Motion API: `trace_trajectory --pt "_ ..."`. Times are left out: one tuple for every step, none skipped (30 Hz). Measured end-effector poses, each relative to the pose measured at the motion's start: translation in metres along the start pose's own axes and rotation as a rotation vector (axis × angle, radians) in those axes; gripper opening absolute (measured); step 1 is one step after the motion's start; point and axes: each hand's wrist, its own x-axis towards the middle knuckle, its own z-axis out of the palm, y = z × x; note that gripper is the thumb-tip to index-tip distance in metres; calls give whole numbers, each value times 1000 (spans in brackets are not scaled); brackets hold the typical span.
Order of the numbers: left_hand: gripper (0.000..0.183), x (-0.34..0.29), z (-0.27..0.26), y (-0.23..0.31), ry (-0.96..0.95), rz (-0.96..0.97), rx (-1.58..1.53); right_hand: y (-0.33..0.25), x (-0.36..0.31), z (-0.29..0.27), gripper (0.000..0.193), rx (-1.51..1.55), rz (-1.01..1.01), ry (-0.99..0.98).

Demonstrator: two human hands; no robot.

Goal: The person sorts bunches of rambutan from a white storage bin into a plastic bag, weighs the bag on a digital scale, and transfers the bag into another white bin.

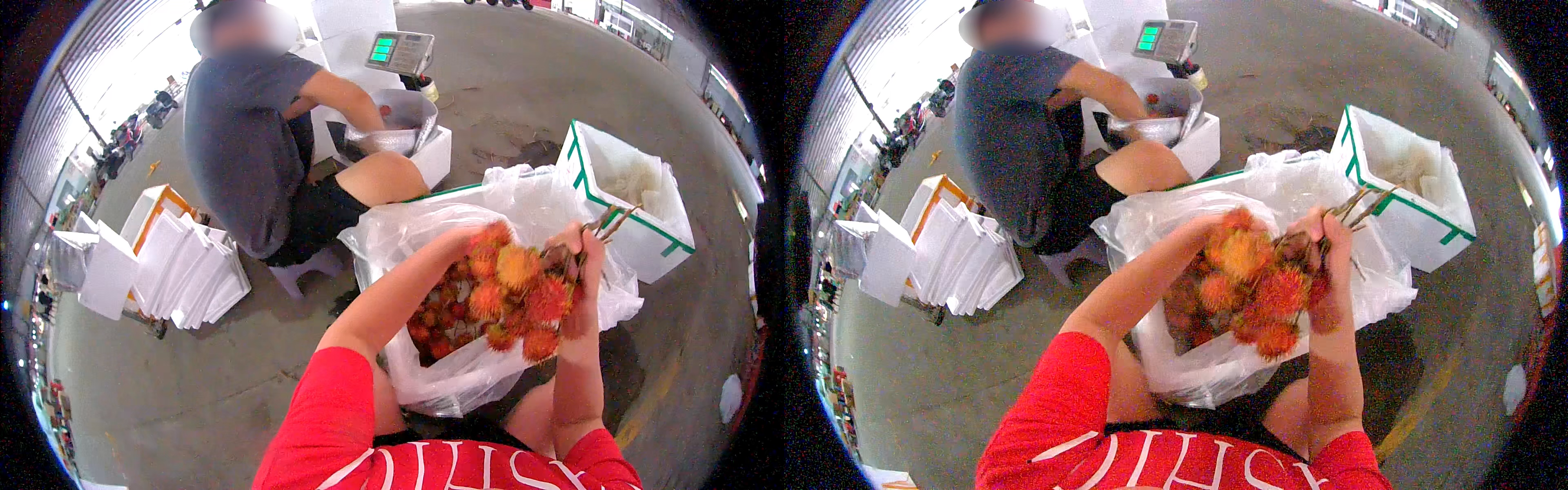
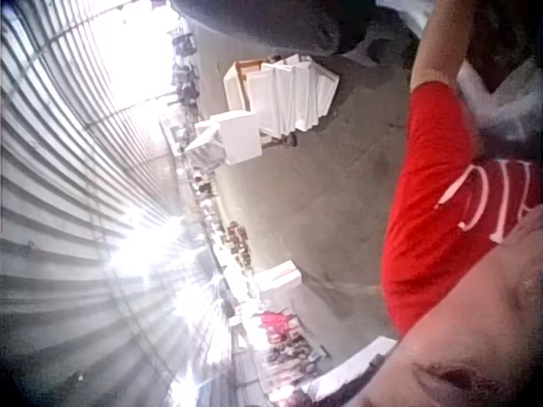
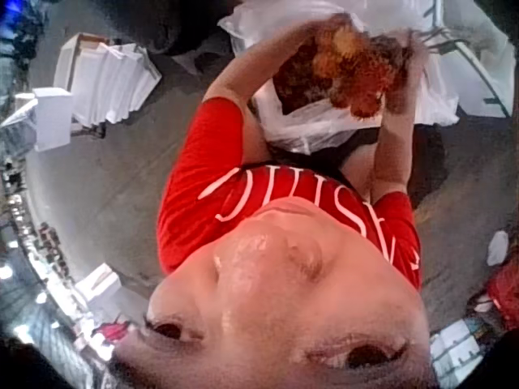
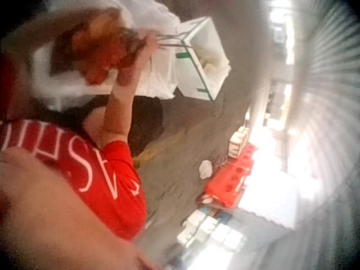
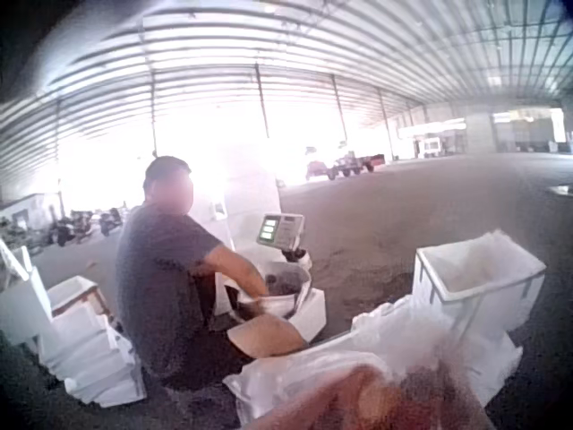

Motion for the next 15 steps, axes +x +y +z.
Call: trace_trajectory --pt "39 -16 -4 -1 17 -36 50 5 -4 1 35 -8 -3 -8" --pt "38 -30 -9 -1 65 -45 283 11 -8 3 34 -34 51 2" --pt "39 -45 -9 4 195 -37 921 18 -10 5 33 -58 106 11" --pt "39 -56 -11 -1 198 -24 927 24 -10 2 30 -172 128 -63" --pt "43 -69 -7 -10 421 39 824 29 -10 -5 28 -288 149 -136" --pt "48 -80 -4 -17 639 101 715 39 -12 -12 25 -398 208 -167" --pt "48 -86 -1 -25 641 111 714 44 -16 -5 20 -557 282 -179" --pt "47 -90 0 -31 707 126 545 50 -19 6 18 -643 324 -225" --pt "46 -101 1 -38 779 130 374 62 -21 19 16 -720 373 -282" --pt "46 -103 1 -42 777 138 368 73 -24 21 13 -699 366 -306" --pt "46 -103 2 -44 762 172 358 88 -26 20 11 -677 358 -329" --pt "46 -101 0 -43 747 212 353 102 -26 17 10 -664 363 -304" --pt "46 -99 -1 -42 736 247 346 111 -25 18 10 -673 363 -306" --pt "46 -99 -1 -41 720 255 344 117 -23 19 9 -768 341 -307" --pt "46 -98 -2 -44 724 262 340 126 -22 18 8 -862 320 -309"
